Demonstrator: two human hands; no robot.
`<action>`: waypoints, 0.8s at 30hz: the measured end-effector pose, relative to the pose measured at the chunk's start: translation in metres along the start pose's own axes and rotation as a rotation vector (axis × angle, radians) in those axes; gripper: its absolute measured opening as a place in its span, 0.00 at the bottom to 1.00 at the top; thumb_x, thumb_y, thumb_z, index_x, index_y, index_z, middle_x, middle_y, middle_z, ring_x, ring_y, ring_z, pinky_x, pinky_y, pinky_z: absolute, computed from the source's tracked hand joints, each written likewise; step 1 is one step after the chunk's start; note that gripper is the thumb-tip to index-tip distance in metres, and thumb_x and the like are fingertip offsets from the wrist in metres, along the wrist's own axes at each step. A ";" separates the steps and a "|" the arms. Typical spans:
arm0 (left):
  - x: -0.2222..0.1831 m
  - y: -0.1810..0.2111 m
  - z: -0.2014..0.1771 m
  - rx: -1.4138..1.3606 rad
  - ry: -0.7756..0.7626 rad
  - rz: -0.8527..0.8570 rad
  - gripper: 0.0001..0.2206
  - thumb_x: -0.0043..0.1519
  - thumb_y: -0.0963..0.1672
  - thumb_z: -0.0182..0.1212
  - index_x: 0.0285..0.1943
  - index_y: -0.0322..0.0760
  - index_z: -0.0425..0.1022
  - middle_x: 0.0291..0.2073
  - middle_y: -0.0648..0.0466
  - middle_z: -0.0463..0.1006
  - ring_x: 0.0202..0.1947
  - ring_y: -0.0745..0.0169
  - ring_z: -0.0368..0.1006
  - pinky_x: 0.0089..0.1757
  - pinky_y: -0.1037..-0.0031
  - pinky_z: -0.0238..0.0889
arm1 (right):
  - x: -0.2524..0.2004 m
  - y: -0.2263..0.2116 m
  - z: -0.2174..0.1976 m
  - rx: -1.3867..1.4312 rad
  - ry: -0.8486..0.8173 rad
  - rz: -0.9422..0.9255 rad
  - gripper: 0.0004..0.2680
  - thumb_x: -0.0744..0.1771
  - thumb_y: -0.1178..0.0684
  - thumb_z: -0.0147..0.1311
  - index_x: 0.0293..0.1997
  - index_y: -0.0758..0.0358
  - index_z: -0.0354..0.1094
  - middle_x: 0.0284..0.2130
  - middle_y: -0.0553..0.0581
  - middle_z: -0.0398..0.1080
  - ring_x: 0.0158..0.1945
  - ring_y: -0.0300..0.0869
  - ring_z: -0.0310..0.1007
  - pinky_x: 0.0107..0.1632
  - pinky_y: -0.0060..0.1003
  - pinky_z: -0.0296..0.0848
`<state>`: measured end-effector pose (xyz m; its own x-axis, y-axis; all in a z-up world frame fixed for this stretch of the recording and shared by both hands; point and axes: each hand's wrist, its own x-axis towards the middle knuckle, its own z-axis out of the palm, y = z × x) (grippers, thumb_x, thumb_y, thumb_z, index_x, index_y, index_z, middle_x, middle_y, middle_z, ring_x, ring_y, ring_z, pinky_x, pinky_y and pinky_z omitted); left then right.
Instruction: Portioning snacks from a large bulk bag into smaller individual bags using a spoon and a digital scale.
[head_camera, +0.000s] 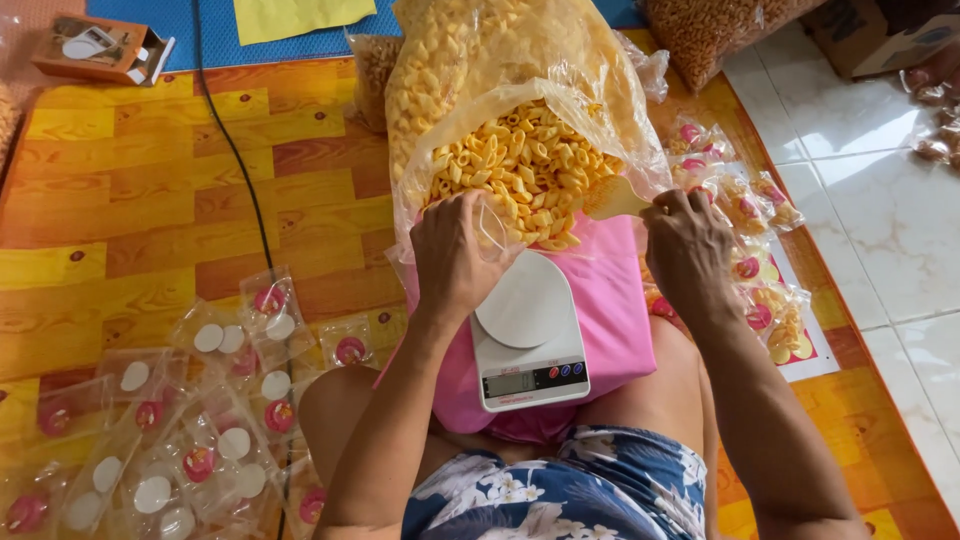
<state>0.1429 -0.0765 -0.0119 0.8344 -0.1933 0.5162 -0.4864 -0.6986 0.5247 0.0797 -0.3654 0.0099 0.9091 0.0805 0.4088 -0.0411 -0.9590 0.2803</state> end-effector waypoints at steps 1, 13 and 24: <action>0.003 0.002 -0.001 0.000 -0.003 0.000 0.39 0.41 0.56 0.80 0.61 0.42 0.70 0.45 0.47 0.79 0.50 0.42 0.76 0.47 0.51 0.68 | 0.000 -0.005 -0.001 0.001 -0.002 0.002 0.05 0.62 0.58 0.65 0.38 0.54 0.81 0.39 0.55 0.76 0.44 0.46 0.76 0.42 0.37 0.74; 0.034 0.000 0.034 -0.018 -0.053 0.013 0.40 0.44 0.59 0.76 0.62 0.41 0.69 0.47 0.46 0.79 0.53 0.41 0.75 0.51 0.50 0.65 | -0.014 -0.020 0.033 0.354 0.071 0.172 0.03 0.66 0.54 0.64 0.42 0.51 0.81 0.41 0.51 0.76 0.45 0.48 0.75 0.42 0.40 0.77; 0.019 -0.007 0.056 0.069 -0.210 -0.016 0.42 0.44 0.60 0.76 0.66 0.47 0.66 0.57 0.51 0.75 0.65 0.50 0.64 0.61 0.49 0.51 | -0.035 -0.003 -0.008 0.522 0.193 0.219 0.04 0.67 0.56 0.66 0.44 0.52 0.80 0.43 0.51 0.77 0.47 0.48 0.76 0.43 0.41 0.76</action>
<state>0.1769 -0.1137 -0.0437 0.8812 -0.3159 0.3517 -0.4595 -0.7472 0.4801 0.0450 -0.3637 0.0015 0.8086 -0.1333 0.5730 0.0346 -0.9615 -0.2726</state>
